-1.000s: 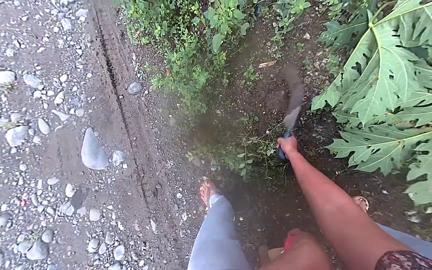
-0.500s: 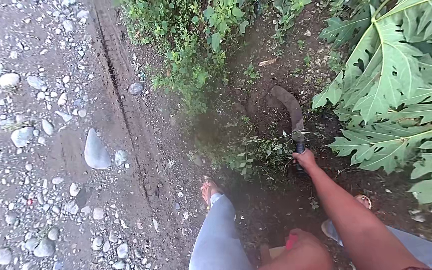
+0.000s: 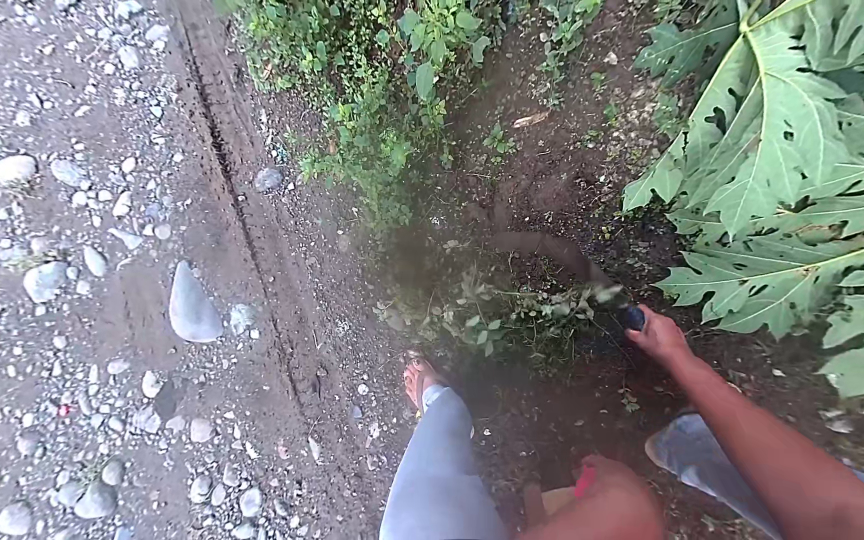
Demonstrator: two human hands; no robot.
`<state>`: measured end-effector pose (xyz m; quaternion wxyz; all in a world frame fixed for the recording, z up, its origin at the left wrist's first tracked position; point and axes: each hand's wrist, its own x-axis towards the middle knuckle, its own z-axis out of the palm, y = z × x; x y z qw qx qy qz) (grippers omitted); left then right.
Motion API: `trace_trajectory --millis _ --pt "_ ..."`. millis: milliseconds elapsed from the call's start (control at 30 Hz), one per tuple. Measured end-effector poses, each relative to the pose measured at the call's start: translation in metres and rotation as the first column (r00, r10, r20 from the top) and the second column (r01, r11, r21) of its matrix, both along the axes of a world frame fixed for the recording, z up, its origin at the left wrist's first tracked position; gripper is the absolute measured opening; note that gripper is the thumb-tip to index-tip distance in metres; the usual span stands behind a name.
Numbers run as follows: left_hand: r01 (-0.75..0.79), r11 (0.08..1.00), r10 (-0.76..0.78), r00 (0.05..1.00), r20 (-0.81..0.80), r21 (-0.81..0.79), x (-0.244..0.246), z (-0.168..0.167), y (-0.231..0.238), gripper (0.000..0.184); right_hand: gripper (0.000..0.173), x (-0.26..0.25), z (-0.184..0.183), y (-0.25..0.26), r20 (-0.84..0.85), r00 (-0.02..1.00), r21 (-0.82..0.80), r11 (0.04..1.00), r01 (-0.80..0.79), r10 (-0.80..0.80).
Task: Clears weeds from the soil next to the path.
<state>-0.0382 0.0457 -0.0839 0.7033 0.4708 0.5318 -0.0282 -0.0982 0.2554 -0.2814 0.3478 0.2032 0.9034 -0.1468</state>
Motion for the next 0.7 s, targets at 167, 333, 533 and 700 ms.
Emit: trace_trajectory --millis 167,333,533,700 --pt "-0.188 0.981 0.188 0.982 -0.001 -0.055 -0.001 0.011 -0.008 0.035 0.047 -0.022 -0.031 -0.069 -0.139 0.760 -0.392 0.740 0.547 -0.635" --pt "-0.037 0.999 0.038 0.999 -0.022 0.025 0.008 -0.014 0.002 0.032 0.057 0.059 -0.059 -0.057 0.200 0.948 -0.129 0.952 0.277 -0.248" --pt "-0.001 0.999 0.003 0.999 -0.034 0.053 0.014 -0.013 0.000 0.034 0.054 0.074 -0.030 -0.001 0.132 0.988 -0.042 0.995 0.085 -0.079" --pt "-0.029 0.999 0.029 0.999 -0.015 0.031 0.011 -0.013 -0.001 0.033 0.049 0.002 -0.030 -0.067 -0.080 0.816 -0.347 0.784 0.515 -0.572"
